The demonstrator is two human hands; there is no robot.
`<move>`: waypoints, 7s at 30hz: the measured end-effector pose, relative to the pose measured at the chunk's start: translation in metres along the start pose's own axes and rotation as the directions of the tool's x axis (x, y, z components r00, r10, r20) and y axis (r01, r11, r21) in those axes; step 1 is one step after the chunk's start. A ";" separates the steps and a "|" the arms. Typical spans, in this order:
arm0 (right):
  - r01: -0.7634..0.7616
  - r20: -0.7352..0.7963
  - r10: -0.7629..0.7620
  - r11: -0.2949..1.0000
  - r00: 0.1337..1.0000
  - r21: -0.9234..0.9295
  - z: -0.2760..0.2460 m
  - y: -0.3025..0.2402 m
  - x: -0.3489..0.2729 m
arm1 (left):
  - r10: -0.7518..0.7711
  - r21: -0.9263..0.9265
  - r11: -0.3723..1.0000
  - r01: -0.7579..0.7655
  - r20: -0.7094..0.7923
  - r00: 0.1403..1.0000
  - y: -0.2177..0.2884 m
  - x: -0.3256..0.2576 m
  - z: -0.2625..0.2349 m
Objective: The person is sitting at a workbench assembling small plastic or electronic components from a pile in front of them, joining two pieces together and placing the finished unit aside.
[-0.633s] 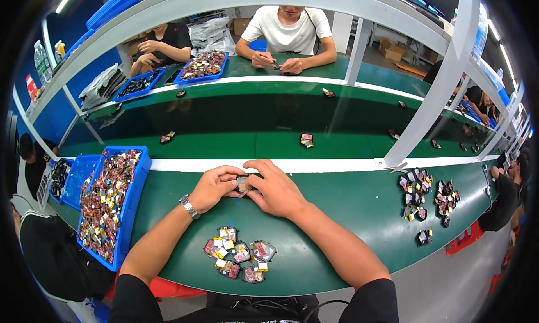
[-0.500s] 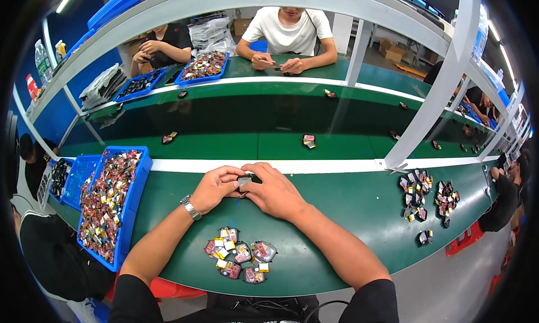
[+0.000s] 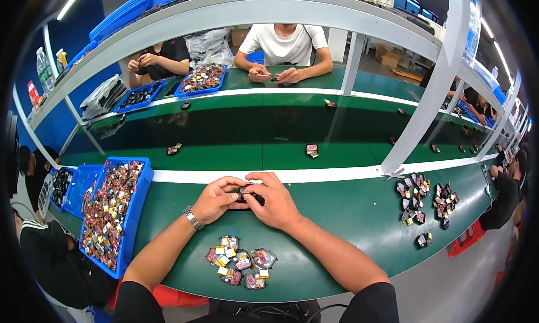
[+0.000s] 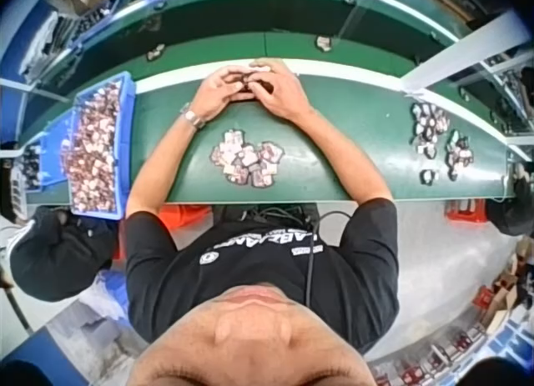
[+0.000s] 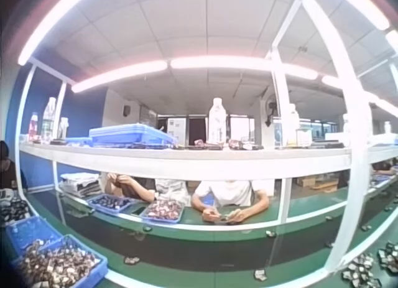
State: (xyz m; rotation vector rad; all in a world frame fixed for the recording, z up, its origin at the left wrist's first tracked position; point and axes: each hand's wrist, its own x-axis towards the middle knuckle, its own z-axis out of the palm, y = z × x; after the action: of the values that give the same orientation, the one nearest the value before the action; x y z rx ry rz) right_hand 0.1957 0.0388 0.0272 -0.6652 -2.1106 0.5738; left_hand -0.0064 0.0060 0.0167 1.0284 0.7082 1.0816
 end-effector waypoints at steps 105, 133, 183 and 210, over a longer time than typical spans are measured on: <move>0.174 -0.106 -0.243 0.880 0.964 -0.442 0.014 -0.010 -0.004 | 0.007 0.069 0.998 0.005 -0.184 0.983 -0.008 -0.001 0.009; -0.474 -0.231 0.513 0.856 0.827 0.207 -0.005 0.102 0.058 | 0.583 0.915 0.327 0.237 -0.392 0.711 0.014 0.036 -0.072; 0.234 0.036 -0.233 0.943 0.972 -0.236 0.018 0.023 0.043 | 0.102 -0.052 0.993 -0.106 -0.075 0.992 0.004 0.025 -0.043; 0.317 0.148 -0.289 0.919 0.946 -0.235 0.007 0.031 0.046 | 0.048 0.119 0.992 -0.030 -0.154 0.987 0.004 0.025 -0.031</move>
State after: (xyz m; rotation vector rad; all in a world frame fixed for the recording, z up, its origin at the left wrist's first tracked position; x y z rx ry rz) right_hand 0.1746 0.0907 0.0311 -0.4372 -2.3581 0.1685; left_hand -0.0262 0.0403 0.0090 1.0675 0.8896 1.1760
